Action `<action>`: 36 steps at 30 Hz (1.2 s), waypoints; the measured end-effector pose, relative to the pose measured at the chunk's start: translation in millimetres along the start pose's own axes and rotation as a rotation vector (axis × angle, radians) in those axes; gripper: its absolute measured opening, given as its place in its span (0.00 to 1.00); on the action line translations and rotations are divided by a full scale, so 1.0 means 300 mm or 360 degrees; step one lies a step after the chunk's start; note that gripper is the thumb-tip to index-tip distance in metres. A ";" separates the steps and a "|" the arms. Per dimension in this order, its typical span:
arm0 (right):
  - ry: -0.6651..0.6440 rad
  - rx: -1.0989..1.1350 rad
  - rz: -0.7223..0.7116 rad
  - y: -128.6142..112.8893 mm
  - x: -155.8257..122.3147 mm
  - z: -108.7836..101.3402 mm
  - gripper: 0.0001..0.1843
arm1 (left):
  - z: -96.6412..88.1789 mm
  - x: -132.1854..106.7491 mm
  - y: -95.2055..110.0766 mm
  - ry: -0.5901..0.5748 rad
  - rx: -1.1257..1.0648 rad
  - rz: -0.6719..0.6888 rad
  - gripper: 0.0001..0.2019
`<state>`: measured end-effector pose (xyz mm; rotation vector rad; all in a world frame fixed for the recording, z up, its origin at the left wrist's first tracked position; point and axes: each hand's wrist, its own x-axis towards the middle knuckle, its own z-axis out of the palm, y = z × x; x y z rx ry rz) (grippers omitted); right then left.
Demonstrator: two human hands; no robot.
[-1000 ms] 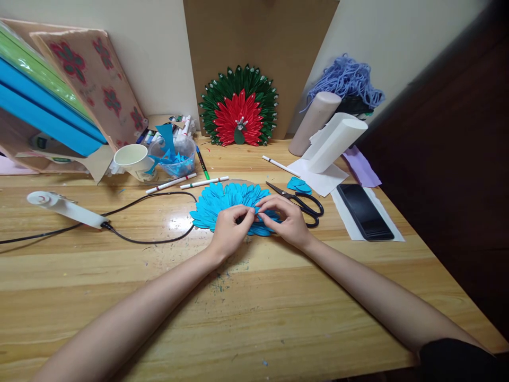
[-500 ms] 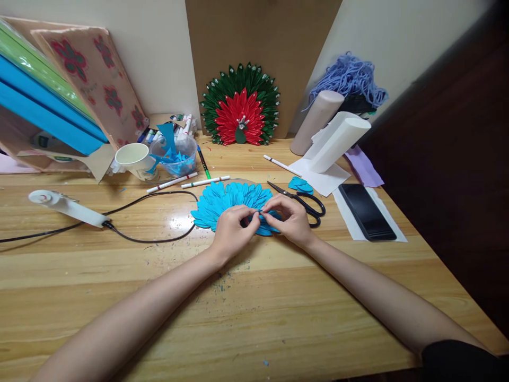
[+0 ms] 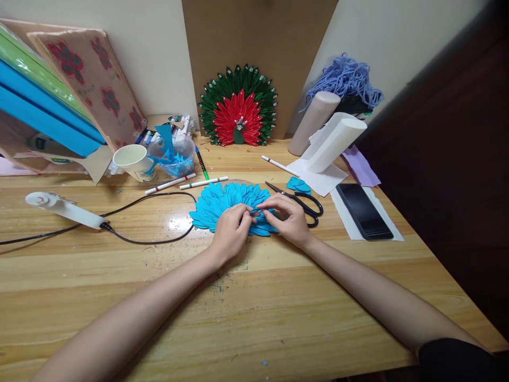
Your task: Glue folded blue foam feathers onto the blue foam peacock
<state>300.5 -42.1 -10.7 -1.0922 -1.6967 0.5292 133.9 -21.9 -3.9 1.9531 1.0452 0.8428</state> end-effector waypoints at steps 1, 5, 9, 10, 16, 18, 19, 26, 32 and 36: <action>-0.0002 -0.0038 -0.0055 -0.004 0.001 -0.003 0.07 | -0.002 0.002 0.000 -0.0013 -0.0062 -0.0023 0.15; -0.0030 -0.0090 -0.0162 -0.015 -0.001 -0.008 0.08 | -0.003 0.006 -0.001 -0.0024 -0.0234 -0.0120 0.17; -0.0046 -0.0123 -0.0182 -0.017 -0.005 -0.006 0.08 | 0.000 0.006 -0.003 -0.0001 -0.0269 -0.0159 0.14; -0.0049 -0.0125 -0.0188 -0.017 -0.005 -0.006 0.08 | 0.001 0.005 -0.002 0.0010 -0.0265 -0.0158 0.13; -0.0060 -0.0140 -0.0203 -0.016 -0.001 -0.004 0.06 | 0.002 0.004 -0.002 0.0069 -0.0231 -0.0146 0.11; -0.0064 -0.0138 -0.0197 -0.015 0.000 -0.003 0.05 | 0.003 0.004 -0.003 0.0073 -0.0229 -0.0145 0.11; -0.0068 -0.0135 -0.0196 -0.014 0.000 -0.003 0.05 | 0.003 0.004 -0.003 0.0076 -0.0231 -0.0147 0.11; -0.0106 -0.0124 -0.0180 -0.009 -0.001 -0.007 0.06 | 0.005 0.003 -0.001 0.0095 -0.0212 -0.0140 0.12; -0.0112 -0.0118 -0.0209 -0.009 0.002 -0.008 0.05 | 0.002 0.004 -0.002 0.0098 -0.0199 -0.0129 0.12; -0.0105 -0.0098 -0.0251 -0.004 0.003 -0.007 0.05 | -0.001 0.005 0.001 0.0084 -0.0209 -0.0141 0.12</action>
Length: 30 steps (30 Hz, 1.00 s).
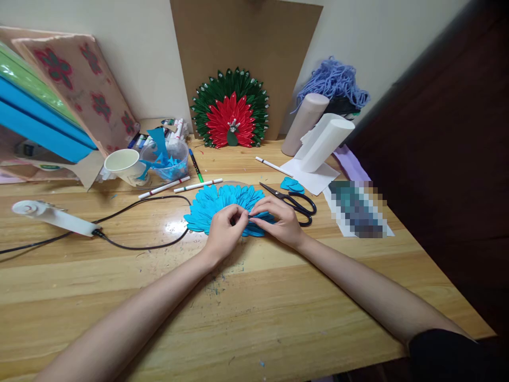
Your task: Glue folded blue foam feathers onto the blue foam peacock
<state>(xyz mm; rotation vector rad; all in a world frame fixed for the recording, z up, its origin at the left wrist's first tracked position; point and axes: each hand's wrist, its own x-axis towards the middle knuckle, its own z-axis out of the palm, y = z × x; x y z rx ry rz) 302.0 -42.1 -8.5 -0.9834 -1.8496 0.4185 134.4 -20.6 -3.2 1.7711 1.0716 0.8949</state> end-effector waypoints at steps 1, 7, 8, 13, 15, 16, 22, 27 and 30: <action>0.0006 0.0001 -0.0004 0.001 0.000 0.000 0.05 | 0.000 0.000 0.001 -0.0001 0.0002 -0.0005 0.12; 0.0011 0.0029 0.0044 0.001 0.003 -0.001 0.02 | -0.003 0.004 0.002 -0.0006 0.0048 -0.0007 0.11; 0.0010 0.0040 0.0054 -0.001 0.005 -0.001 0.02 | -0.004 0.004 0.002 -0.0005 0.0054 -0.0009 0.11; 0.0002 0.0128 0.0121 -0.006 0.014 -0.001 0.02 | -0.009 0.007 0.005 -0.0042 0.0041 -0.0019 0.12; -0.0004 0.0160 0.0173 -0.005 0.016 -0.002 0.03 | -0.011 0.009 0.007 -0.0059 0.0046 -0.0014 0.12; -0.0008 0.0171 0.0198 -0.005 0.016 -0.003 0.03 | -0.012 0.010 0.007 -0.0067 0.0051 -0.0011 0.12; -0.0003 0.0261 0.0322 0.001 0.019 -0.004 0.03 | -0.015 0.015 0.001 -0.0107 0.0038 0.0022 0.13; 0.0036 0.0351 0.0402 0.005 0.023 -0.005 0.03 | -0.016 0.013 -0.002 -0.0126 0.0082 0.0058 0.12; 0.0036 0.0389 0.0439 0.007 0.025 -0.005 0.04 | -0.014 0.012 -0.003 -0.0110 0.0136 0.0070 0.12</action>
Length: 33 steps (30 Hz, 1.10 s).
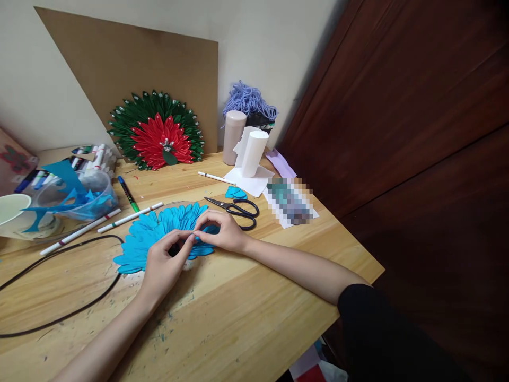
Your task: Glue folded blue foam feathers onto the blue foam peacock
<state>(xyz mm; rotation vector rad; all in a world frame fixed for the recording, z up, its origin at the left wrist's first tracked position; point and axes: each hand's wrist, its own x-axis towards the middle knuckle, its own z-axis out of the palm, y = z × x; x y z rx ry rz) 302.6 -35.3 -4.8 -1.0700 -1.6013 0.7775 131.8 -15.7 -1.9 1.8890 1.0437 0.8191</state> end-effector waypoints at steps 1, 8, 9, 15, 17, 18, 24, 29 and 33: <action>0.0000 0.0011 0.0003 0.001 0.000 0.000 0.04 | 0.001 -0.001 -0.001 0.0005 0.0021 0.0001 0.12; -0.0016 0.0049 0.0086 0.007 -0.002 0.004 0.06 | 0.005 -0.008 -0.009 0.0067 0.0153 0.0040 0.12; -0.0024 0.0055 0.0099 0.009 -0.002 0.004 0.06 | 0.006 -0.009 -0.007 0.0077 0.0175 0.0039 0.11; -0.0089 0.0054 0.0064 0.008 -0.009 0.005 0.05 | 0.012 -0.011 0.011 0.0113 0.0187 0.0020 0.09; -0.0106 0.0033 0.0061 0.005 -0.011 0.006 0.05 | 0.014 -0.011 0.015 0.0133 0.0177 0.0003 0.08; -0.0112 0.0029 0.0064 0.004 -0.012 0.007 0.05 | 0.015 -0.011 0.016 0.0142 0.0171 -0.0003 0.08; -0.0099 0.0121 0.0160 0.016 -0.010 0.005 0.05 | 0.016 -0.015 0.016 0.0165 0.0146 0.0010 0.07; -0.0259 0.0163 0.0207 0.023 -0.011 0.004 0.08 | 0.016 -0.021 0.012 0.0148 0.0188 0.0056 0.07; -0.0206 0.0125 0.0227 0.018 -0.013 0.007 0.06 | 0.020 -0.024 0.007 0.0141 0.0233 0.0104 0.07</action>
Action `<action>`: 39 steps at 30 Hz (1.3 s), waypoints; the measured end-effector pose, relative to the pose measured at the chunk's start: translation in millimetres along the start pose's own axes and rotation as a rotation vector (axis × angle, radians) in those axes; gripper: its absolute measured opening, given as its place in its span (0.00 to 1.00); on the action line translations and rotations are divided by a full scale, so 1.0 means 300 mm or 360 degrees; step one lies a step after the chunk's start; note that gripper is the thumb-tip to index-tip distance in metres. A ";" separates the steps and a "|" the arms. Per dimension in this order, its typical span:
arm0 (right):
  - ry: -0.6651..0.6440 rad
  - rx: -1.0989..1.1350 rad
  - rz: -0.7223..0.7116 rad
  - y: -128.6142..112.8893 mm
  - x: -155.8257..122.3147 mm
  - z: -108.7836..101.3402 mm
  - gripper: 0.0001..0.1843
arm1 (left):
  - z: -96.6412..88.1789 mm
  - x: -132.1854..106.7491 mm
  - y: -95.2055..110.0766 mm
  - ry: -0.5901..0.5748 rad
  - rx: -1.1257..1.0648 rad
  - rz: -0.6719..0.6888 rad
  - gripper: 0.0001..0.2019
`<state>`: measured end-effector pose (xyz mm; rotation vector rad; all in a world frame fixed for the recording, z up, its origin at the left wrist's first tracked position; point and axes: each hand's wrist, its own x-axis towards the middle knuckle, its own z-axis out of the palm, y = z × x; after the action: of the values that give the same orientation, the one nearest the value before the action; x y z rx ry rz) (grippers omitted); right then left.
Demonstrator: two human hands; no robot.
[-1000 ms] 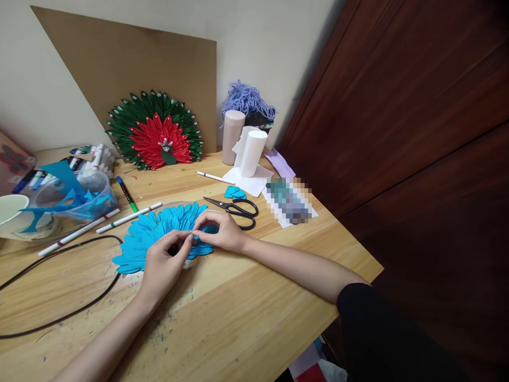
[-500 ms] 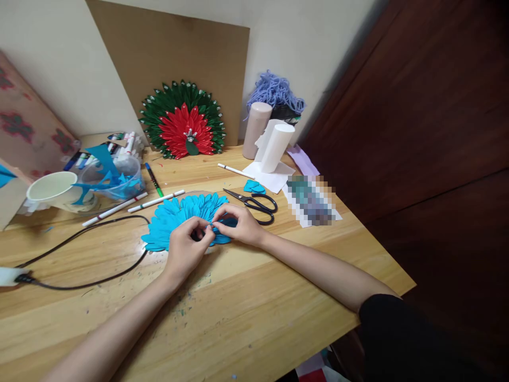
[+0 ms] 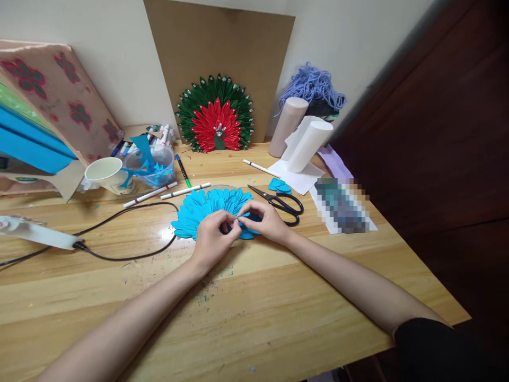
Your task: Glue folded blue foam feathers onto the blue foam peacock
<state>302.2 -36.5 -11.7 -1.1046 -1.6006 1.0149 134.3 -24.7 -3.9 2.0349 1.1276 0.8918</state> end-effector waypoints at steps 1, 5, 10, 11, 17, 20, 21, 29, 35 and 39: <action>0.0021 -0.0004 0.0000 -0.001 0.000 0.001 0.06 | 0.001 0.000 0.000 0.0004 0.0000 0.0006 0.07; 0.0068 -0.0028 -0.0009 -0.001 0.000 0.002 0.06 | 0.003 -0.001 0.001 0.0036 -0.0002 -0.0001 0.06; 0.0113 -0.0067 -0.0024 0.001 -0.001 0.002 0.06 | 0.005 -0.001 0.000 0.0078 -0.0014 -0.0065 0.06; 0.0123 -0.0075 -0.0030 0.001 -0.001 0.003 0.06 | 0.005 -0.001 0.000 0.0086 -0.0025 -0.0074 0.06; 0.0223 -0.0095 -0.0014 0.013 -0.002 0.002 0.07 | 0.001 0.004 0.003 0.0078 -0.0102 -0.0086 0.07; 0.0315 -0.0059 -0.0026 0.017 -0.004 0.002 0.07 | -0.003 0.007 0.004 0.0047 -0.0176 -0.0110 0.08; 0.0336 -0.0058 -0.0051 0.016 -0.004 0.003 0.07 | -0.003 0.008 0.004 0.0039 -0.0199 -0.0114 0.09; 0.0356 -0.0166 -0.0171 0.001 -0.008 0.007 0.06 | -0.002 0.010 -0.005 0.0047 -0.0350 -0.0144 0.12; 0.0320 -0.0199 -0.0156 0.005 -0.009 0.007 0.06 | -0.001 0.009 -0.006 0.0022 -0.0375 -0.0135 0.11; 0.0309 -0.0194 -0.0148 0.003 -0.008 0.007 0.05 | -0.004 0.010 -0.003 0.0014 -0.0388 -0.0137 0.11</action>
<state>300.8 -39.0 -13.8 -1.1617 -1.5566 0.7339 134.2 -21.3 -3.3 1.7736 1.0482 0.9466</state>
